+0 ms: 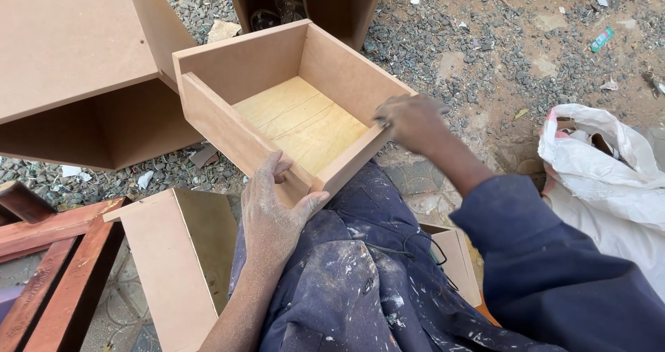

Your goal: Sanding the top edges of a wooden drawer box by hand using sandpaper to smooth the surface.

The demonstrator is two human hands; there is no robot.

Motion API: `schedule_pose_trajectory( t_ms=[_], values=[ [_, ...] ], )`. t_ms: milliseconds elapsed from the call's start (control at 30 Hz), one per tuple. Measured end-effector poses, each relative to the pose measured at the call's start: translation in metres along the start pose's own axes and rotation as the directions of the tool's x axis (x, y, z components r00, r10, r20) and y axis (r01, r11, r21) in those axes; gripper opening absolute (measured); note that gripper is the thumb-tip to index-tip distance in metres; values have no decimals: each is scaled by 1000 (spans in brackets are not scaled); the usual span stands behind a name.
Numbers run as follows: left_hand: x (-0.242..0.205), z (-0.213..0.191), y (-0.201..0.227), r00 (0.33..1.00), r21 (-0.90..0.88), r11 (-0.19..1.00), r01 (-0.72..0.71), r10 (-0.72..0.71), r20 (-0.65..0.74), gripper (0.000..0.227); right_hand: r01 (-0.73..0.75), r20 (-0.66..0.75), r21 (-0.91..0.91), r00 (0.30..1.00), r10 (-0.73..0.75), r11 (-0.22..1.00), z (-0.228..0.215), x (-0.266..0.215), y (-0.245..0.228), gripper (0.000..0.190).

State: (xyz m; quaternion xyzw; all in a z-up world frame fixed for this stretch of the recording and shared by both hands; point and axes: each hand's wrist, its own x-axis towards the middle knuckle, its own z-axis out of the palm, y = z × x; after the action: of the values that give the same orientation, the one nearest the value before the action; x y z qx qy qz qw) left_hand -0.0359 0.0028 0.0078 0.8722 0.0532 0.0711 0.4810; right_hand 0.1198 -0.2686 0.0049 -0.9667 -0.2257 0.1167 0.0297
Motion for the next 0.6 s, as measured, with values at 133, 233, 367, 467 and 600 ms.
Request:
schedule_pose_trajectory(
  t_ms=[133, 233, 367, 467, 600],
  values=[
    [1, 3, 0, 1000, -7, 1000, 2, -2, -2, 96, -4, 73, -107, 997, 12, 994, -6, 0, -11, 47],
    [-1, 3, 1, 1000, -15, 1000, 25, -25, -4, 95, 200, 80, 137, 974, -212, 970, -45, -30, -87, 48],
    [0, -2, 4, 1000, -17, 1000, 0, -1, -30, 93, 489, -213, 287, 871, -442, 824, -54, -47, -115, 38],
    [1, -2, 1, 1000, -9, 1000, 7, -7, -26, 93, 390, -208, 237, 915, -345, 890, -21, -32, -74, 37],
    [2, 1, -2, 999, 33, 999, -39, 40, -25, 87, 59, -211, -35, 975, -65, 998, 16, -25, 0, 42]
  ],
)
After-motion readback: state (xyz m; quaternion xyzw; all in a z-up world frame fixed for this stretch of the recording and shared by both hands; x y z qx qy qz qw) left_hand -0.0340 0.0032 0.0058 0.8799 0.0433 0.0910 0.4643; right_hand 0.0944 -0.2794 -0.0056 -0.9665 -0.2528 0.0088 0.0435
